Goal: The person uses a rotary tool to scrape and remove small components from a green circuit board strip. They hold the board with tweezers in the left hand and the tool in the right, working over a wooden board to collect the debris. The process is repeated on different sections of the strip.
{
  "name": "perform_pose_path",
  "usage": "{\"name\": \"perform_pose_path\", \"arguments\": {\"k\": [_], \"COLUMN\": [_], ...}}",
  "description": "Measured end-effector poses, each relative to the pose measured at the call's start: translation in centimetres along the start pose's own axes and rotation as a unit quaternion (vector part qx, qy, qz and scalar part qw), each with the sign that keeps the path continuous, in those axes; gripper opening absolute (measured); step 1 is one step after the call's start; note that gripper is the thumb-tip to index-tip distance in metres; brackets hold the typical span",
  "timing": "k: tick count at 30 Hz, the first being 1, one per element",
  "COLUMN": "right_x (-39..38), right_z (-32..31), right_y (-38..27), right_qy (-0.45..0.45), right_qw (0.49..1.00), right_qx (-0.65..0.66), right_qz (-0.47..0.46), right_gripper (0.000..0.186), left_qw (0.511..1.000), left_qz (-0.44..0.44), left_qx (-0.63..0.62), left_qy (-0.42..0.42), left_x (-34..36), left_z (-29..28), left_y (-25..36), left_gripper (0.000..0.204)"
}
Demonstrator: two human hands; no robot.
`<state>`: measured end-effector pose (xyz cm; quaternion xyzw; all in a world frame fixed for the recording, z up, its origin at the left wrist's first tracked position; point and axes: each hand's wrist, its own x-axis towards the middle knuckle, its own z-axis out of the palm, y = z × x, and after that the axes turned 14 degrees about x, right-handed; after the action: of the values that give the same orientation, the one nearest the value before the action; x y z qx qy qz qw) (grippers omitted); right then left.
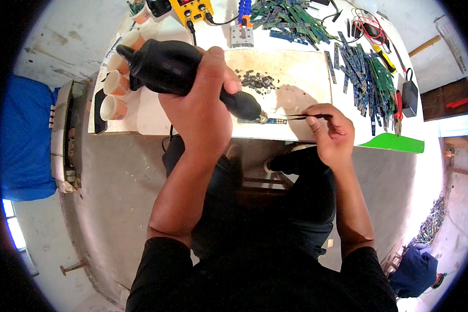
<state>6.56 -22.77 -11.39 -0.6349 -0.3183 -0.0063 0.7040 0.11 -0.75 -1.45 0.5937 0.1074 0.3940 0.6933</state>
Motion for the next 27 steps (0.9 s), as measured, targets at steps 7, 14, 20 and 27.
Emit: {"name": "perform_pose_path", "arguments": {"k": [7, 14, 20, 27], "right_x": [0.4, 0.3, 0.4, 0.4], "right_z": [0.9, 1.0, 1.1, 1.0], "right_y": [0.1, 0.2, -0.2, -0.2], "right_qy": [-0.069, -0.077, -0.068, -0.074], "right_qw": [0.997, 0.996, 0.996, 0.996], "right_qx": [-0.034, -0.041, -0.049, -0.047], "right_qz": [-0.014, -0.015, 0.004, 0.003], "right_gripper": [0.009, 0.008, 0.008, 0.008], "left_qw": [0.998, 0.997, 0.996, 0.996], "left_qz": [-0.014, -0.017, -0.006, -0.003], "left_qx": [-0.058, -0.078, -0.085, -0.087], "left_qy": [0.012, 0.007, -0.005, -0.012], "left_x": [-0.1, -0.2, -0.1, -0.1], "left_z": [0.2, 0.1, 0.0, -0.1], "left_y": [0.0, 0.2, 0.1, 0.1], "left_gripper": [0.012, 0.009, 0.009, 0.009]}}
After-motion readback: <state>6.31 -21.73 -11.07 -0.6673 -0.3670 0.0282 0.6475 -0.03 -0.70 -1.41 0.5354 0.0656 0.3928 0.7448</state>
